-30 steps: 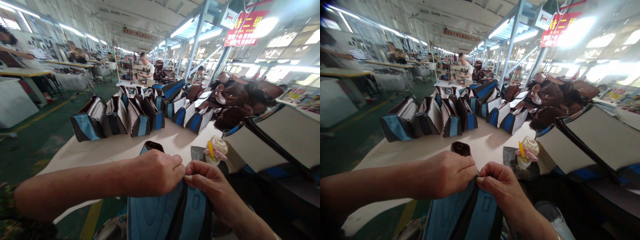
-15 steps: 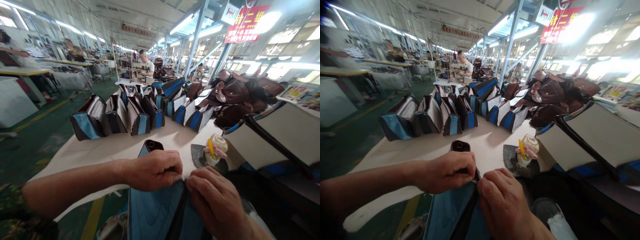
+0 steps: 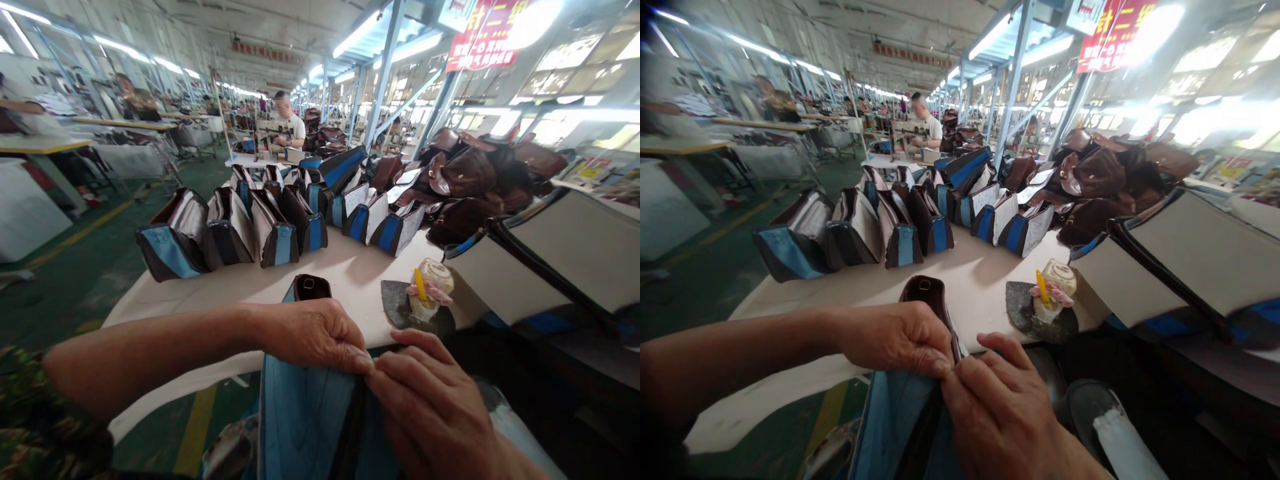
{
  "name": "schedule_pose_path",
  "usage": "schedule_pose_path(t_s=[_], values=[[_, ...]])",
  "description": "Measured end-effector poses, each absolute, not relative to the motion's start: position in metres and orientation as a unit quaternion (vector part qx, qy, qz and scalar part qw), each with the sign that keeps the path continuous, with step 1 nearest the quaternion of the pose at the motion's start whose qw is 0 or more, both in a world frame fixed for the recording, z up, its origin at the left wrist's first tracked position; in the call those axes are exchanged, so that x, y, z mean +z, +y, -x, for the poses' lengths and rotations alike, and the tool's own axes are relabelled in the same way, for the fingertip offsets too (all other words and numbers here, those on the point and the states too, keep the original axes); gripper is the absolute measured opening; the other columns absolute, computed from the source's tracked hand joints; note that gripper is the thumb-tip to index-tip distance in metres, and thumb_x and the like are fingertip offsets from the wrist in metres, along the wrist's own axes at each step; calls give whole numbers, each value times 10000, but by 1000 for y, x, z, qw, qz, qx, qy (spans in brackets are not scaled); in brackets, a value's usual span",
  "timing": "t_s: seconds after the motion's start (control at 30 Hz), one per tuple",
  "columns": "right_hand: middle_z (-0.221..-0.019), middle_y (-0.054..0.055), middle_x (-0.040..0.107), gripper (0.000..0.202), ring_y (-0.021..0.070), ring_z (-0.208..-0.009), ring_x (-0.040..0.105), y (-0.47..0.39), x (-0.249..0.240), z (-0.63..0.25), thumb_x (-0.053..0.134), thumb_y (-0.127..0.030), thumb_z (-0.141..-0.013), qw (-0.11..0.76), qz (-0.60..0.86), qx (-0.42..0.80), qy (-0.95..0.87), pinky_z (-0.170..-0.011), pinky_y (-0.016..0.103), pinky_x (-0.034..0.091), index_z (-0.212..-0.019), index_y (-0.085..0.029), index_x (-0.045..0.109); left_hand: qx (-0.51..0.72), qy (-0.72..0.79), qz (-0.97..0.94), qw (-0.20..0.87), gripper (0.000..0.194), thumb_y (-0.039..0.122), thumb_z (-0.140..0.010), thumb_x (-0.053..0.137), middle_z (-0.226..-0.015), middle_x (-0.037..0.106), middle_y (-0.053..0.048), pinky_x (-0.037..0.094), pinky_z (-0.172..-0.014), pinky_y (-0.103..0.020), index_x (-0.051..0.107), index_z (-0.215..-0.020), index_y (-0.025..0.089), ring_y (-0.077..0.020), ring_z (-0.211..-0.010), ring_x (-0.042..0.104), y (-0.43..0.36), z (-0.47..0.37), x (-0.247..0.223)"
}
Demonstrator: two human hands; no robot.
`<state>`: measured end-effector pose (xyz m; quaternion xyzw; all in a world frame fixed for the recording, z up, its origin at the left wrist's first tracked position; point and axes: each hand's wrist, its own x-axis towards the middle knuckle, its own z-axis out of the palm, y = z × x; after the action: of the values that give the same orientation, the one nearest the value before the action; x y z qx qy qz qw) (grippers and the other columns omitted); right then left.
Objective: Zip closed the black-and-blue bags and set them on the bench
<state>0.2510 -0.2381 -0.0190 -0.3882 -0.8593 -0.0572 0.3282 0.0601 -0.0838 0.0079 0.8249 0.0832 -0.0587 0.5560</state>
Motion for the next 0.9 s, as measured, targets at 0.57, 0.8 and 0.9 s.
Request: schedule_pose_path(t_s=[0.57, 0.8, 0.9], values=[[-963, 51, 572, 288, 239, -945, 515, -185, 9, -274, 731, -465, -853, 389, 376, 448, -711, -862, 338, 419, -959, -208, 656, 133, 85, -908, 388, 163, 37, -757, 534, -776, 600, -3, 446, -700, -255, 514, -667, 171, -129, -719, 552, -86, -26, 65], [-777, -18, 454, 288, 142, -717, 366, -177, -14, -251, 709, -453, -900, 398, 394, 542, -626, -630, 273, 298, -881, -183, 610, 78, 162, -890, 420, 120, 33, -690, 561, -932, 701, -41, 482, -726, -243, 594, -700, 148, -150, -814, 631, -73, -14, 44], [-746, -33, 438, 308, 126, -682, 333, -178, -16, -244, 718, -459, -890, 406, 392, 570, -596, -602, 273, 259, -847, -178, 602, 31, 202, -867, 455, 353, 38, -681, 554, -862, 680, 11, 452, -636, -208, 699, -984, 149, -120, -721, 604, -73, -14, 45]])
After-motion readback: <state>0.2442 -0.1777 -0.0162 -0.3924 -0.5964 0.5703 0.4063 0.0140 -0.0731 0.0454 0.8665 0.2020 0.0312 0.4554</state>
